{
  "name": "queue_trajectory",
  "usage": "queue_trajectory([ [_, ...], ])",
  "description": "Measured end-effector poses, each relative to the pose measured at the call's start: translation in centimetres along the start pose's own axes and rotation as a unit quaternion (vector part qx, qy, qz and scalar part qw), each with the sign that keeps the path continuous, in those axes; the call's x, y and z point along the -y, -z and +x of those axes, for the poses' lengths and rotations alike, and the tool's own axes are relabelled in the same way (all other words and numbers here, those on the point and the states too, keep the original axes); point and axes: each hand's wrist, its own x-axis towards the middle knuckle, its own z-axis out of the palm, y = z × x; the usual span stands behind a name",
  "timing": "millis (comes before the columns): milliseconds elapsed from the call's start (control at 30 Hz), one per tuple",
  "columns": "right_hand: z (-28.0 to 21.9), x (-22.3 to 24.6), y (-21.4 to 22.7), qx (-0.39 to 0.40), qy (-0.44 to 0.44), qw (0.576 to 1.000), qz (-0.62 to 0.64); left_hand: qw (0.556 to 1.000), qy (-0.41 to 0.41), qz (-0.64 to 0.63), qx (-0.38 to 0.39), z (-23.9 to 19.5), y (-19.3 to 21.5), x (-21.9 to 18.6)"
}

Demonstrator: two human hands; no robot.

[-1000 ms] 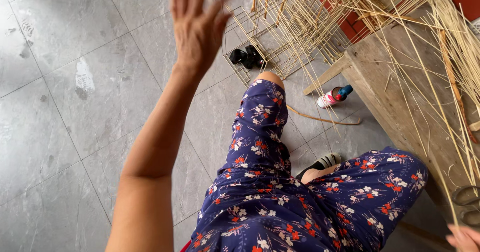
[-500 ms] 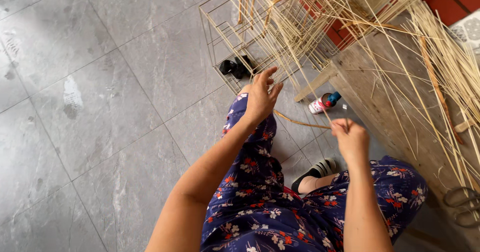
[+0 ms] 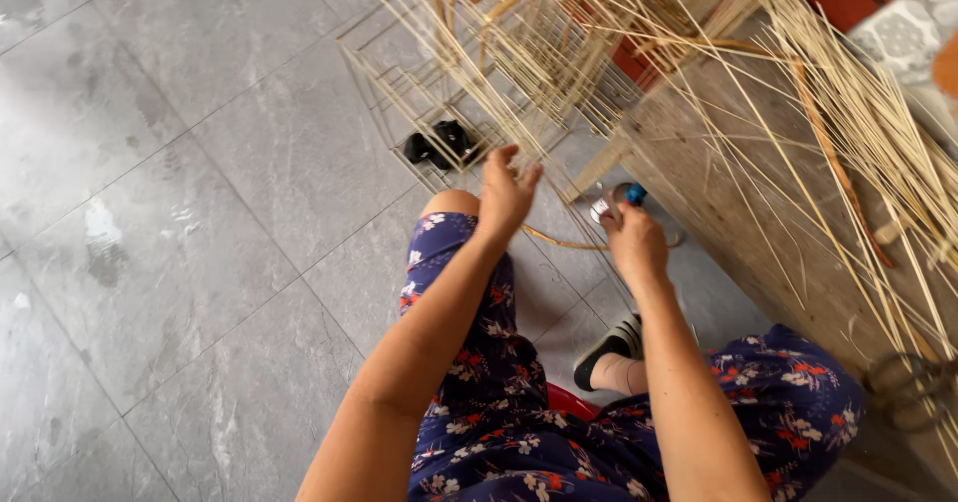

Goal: The person sits on the floor and uses a knife to split and shape thin bamboo strips. They then weave these strips into a wire basket frame, securing them by hand.

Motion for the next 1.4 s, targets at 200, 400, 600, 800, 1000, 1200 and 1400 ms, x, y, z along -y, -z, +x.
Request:
queue_trajectory([
  [200, -0.5, 0.9, -2.2, -0.006, -0.044, 0.998, 0.035, 0.964, 0.194, -0.174, 0.057, 2.7, -2.4, 6.1],
  [400, -2.4, 2.7, 0.2, 0.004, -0.044, 0.996, 0.080, 0.903, 0.297, -0.293, 0.103, 3.5, -1.8, 4.4],
  [600, -2.1, -4.8, 7.1, -0.059, -0.158, 0.981, 0.092, 0.903, 0.310, -0.275, 0.114, 2.9, -1.5, -0.1],
  [800, -0.6, -20.6, 15.3, -0.182, -0.230, 0.950, -0.102, 0.909, 0.316, -0.253, 0.101, 2.2, -1.5, -1.4],
  [1000, 0.8, -26.0, 13.5, -0.184, -0.243, 0.947, -0.100, 0.941, 0.244, -0.227, 0.060, 2.3, -1.8, -0.5],
  [1200, 1.1, -24.9, 14.4, -0.229, -0.284, 0.930, -0.057, 0.949, 0.235, -0.206, 0.033, 2.3, -1.2, -1.3],
  [1400, -0.1, -24.3, 16.2, -0.255, -0.297, 0.920, -0.033, 0.969, 0.168, -0.178, 0.037, 1.8, -0.6, -2.4],
])
